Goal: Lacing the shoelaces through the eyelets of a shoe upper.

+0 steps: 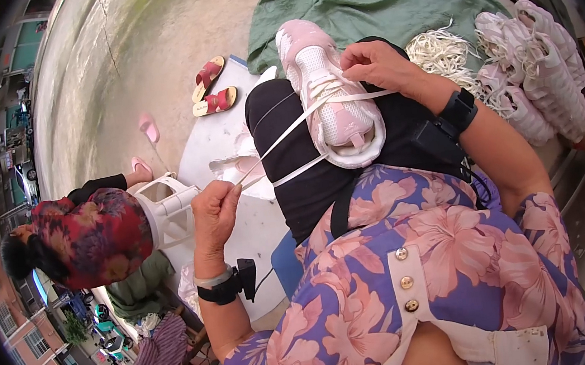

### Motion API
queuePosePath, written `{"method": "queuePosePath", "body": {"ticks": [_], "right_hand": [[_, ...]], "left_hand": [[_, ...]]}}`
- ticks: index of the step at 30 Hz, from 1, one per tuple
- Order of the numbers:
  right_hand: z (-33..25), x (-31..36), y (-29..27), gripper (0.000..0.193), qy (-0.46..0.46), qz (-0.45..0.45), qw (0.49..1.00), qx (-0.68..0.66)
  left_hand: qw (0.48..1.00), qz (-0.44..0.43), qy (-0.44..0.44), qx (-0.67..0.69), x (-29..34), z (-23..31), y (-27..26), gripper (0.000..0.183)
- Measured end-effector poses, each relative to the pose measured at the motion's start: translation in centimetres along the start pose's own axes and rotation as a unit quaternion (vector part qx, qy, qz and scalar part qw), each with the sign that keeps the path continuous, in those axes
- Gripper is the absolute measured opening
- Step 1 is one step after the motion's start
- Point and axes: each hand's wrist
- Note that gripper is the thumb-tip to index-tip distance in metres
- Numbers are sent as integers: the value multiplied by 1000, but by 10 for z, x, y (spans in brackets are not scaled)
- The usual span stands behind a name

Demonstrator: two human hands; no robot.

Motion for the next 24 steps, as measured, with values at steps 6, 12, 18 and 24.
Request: {"method": "queuePosePath", "body": {"ticks": [6, 12, 18, 24], "right_hand": [[-6, 33, 13, 20, -68, -2, 997, 38], [-20, 47, 11, 23, -171, 48, 936, 305], [-27, 37, 14, 25, -56, 8, 975, 215], [-26, 21, 34, 22, -184, 117, 907, 359]], "left_hand": [[992, 70, 18, -102, 6, -4, 12, 8], [946, 159, 90, -267, 7, 11, 4, 9], [888, 112, -33, 445, -11, 52, -2, 27], [959, -51, -52, 274, -23, 46, -9, 25]]}}
Point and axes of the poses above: each hand's wrist, its own x-axis away from the middle knuckle, its own y-axis out of the palm, z = x × y, and after that the axes turned 12 degrees about -z, right-handed
